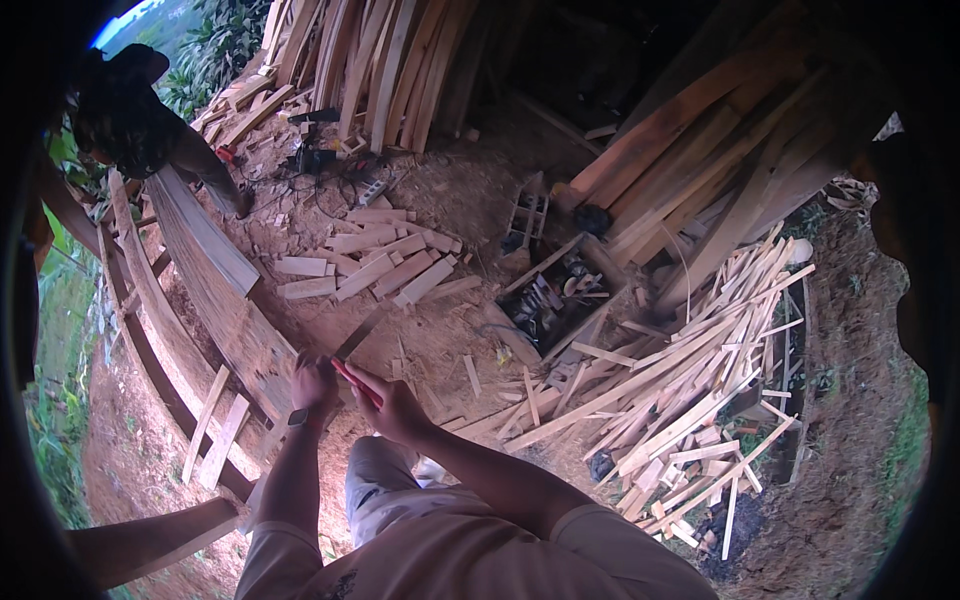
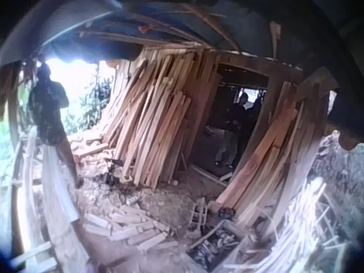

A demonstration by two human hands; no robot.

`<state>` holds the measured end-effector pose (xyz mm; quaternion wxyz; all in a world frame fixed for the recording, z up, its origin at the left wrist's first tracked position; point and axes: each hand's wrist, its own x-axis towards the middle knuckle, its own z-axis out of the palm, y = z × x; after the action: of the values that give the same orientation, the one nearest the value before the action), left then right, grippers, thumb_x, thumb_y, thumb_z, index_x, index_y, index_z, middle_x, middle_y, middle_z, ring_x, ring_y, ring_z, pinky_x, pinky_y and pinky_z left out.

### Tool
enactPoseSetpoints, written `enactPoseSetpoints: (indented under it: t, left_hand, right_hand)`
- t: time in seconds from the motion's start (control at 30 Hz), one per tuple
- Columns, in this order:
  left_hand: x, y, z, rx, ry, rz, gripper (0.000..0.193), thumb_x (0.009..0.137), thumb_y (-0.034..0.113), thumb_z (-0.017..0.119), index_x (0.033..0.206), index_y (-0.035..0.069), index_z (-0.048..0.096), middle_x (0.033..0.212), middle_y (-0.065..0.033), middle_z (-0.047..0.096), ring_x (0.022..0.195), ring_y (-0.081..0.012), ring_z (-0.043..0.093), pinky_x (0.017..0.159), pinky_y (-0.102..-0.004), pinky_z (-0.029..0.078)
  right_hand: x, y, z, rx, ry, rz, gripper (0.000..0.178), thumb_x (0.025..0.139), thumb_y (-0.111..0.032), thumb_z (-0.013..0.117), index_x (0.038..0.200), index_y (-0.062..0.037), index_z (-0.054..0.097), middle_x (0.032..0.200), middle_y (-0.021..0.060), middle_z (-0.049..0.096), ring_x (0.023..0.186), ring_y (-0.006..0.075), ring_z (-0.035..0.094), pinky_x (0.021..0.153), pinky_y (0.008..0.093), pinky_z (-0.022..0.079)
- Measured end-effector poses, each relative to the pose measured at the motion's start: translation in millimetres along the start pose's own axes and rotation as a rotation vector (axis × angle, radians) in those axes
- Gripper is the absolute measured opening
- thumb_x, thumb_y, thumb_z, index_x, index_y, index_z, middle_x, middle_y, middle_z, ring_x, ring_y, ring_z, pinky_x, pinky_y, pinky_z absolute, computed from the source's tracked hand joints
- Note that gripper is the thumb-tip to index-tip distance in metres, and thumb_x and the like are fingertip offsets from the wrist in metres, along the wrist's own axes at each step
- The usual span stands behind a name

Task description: The person uses a red-handled knife to cut thin wooden strips on a wooden workbench. They repeatedly position the strips, slice them, and set the cut pieces aside.

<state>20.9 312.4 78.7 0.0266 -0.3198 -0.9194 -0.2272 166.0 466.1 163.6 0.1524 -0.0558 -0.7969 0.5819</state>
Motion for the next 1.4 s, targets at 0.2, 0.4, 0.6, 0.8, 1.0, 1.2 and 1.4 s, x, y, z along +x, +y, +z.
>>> enactPoseSetpoints:
  t: [0.2,0.4,0.6,0.8,1.0,1.2,1.4]
  left_hand:
    - [1.2,2.3,-3.3,0.001,-0.027,0.017,0.023,0.094,0.019,0.055,0.084,0.004,0.07,0.082,-0.022,0.07,0.092,-0.0412,0.065,0.1,-0.0488,0.048]
    - [-1.4,-4.3,5.1,-0.014,0.019,0.015,0.03,0.101,0.019,0.05,0.086,0.005,0.071,0.08,-0.0221,0.07,0.092,-0.0402,0.067,0.111,-0.0487,0.045]
    - [-2.8,-7.9,8.6,0.015,0.019,-0.008,0.035,0.104,0.021,0.047,0.089,0.004,0.074,0.082,-0.024,0.069,0.094,-0.0413,0.067,0.115,-0.0503,0.043]
    - [-0.7,-3.8,8.6,-0.003,-0.014,-0.023,0.026,0.1,0.016,0.052,0.088,0.004,0.071,0.084,-0.0237,0.071,0.096,-0.043,0.067,0.109,-0.0529,0.046]
    - [-2.5,-2.9,4.1,-0.016,0.018,0.016,0.022,0.097,0.015,0.055,0.087,0.006,0.072,0.082,-0.0214,0.071,0.088,-0.0408,0.068,0.106,-0.0509,0.048]
    - [-0.7,1.3,0.0,0.018,0.037,0.02,0.02,0.093,0.017,0.056,0.084,0.006,0.07,0.078,-0.0211,0.069,0.089,-0.0402,0.067,0.099,-0.0499,0.05]
    - [-1.2,-1.5,2.1,0.028,0.017,0.019,0.026,0.099,0.018,0.052,0.085,0.006,0.069,0.078,-0.0211,0.07,0.086,-0.039,0.068,0.106,-0.0487,0.046]
  right_hand:
    - [9.1,-1.2,8.8,-0.024,0.013,0.016,0.046,0.102,-0.013,0.067,0.146,-0.0027,0.06,0.109,0.0289,0.074,0.095,0.034,0.079,0.071,0.0369,0.058]
    - [-20.6,-18.7,-10.4,-0.045,-0.038,0.099,0.046,0.103,-0.015,0.066,0.147,-0.003,0.059,0.109,0.0295,0.074,0.092,0.0341,0.079,0.072,0.0372,0.059]
    - [-65.9,-72.6,-58.7,0.001,-0.075,0.176,0.048,0.105,-0.012,0.063,0.152,-0.0035,0.055,0.113,0.026,0.076,0.097,0.0236,0.079,0.078,0.0335,0.059]
    - [-81.7,-94.8,-84.1,-0.046,-0.121,0.333,0.048,0.106,-0.011,0.063,0.153,-0.0037,0.054,0.115,0.0233,0.077,0.101,0.0211,0.078,0.083,0.0311,0.058]
    - [-43.6,-36.6,-38.6,-0.068,-0.027,0.105,0.046,0.104,-0.013,0.065,0.149,-0.0038,0.058,0.097,0.0247,0.077,0.08,0.0246,0.079,0.066,0.0365,0.057]
    - [7.3,10.0,8.8,-0.036,-0.01,0.061,0.045,0.103,-0.012,0.066,0.147,-0.0023,0.059,0.117,0.0279,0.073,0.101,0.0337,0.078,0.077,0.0381,0.06]
    - [-15.9,-12.0,3.6,-0.046,0.042,0.036,0.047,0.103,-0.016,0.066,0.149,-0.0078,0.059,0.1,0.0274,0.075,0.083,0.0346,0.079,0.066,0.0396,0.057]
